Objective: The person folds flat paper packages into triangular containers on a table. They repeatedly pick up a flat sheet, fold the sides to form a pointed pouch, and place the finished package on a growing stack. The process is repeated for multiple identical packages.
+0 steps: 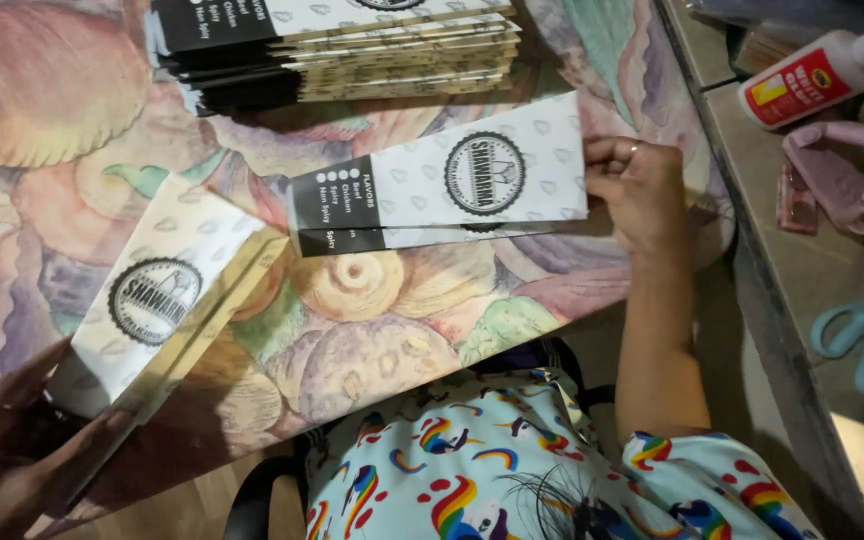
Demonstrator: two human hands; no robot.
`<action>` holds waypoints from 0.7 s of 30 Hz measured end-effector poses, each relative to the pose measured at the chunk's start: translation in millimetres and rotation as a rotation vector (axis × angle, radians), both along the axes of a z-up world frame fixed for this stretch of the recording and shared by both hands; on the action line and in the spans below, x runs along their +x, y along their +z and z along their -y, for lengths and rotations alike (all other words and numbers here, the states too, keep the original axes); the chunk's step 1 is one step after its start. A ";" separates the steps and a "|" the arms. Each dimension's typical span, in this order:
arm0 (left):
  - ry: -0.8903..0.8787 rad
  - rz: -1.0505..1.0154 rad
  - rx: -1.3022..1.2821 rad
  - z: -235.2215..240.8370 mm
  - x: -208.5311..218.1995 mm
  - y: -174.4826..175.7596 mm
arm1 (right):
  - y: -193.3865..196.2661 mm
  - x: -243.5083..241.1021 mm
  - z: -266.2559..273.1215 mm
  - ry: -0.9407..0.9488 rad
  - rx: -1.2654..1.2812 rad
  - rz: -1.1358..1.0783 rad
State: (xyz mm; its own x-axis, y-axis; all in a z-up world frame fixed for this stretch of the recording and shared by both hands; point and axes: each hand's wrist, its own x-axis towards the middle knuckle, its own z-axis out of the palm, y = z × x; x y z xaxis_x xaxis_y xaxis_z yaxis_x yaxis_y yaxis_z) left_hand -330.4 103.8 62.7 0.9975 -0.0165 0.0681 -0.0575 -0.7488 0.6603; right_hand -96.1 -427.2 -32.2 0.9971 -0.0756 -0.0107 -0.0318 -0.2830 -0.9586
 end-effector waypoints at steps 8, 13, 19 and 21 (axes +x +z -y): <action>0.215 -0.109 -0.275 -22.0 30.9 5.6 | 31.2 -30.3 -2.0 0.042 -0.171 0.014; -0.038 0.002 -0.252 48.3 96.3 7.0 | 36.3 -54.6 -3.3 0.136 -0.426 0.352; -0.214 -0.025 -0.127 136.4 184.9 -16.2 | 45.7 -59.4 -2.4 0.362 -0.617 0.484; -0.245 -0.076 -0.245 153.6 201.9 -24.9 | 42.3 -55.0 -0.5 0.390 -0.608 0.492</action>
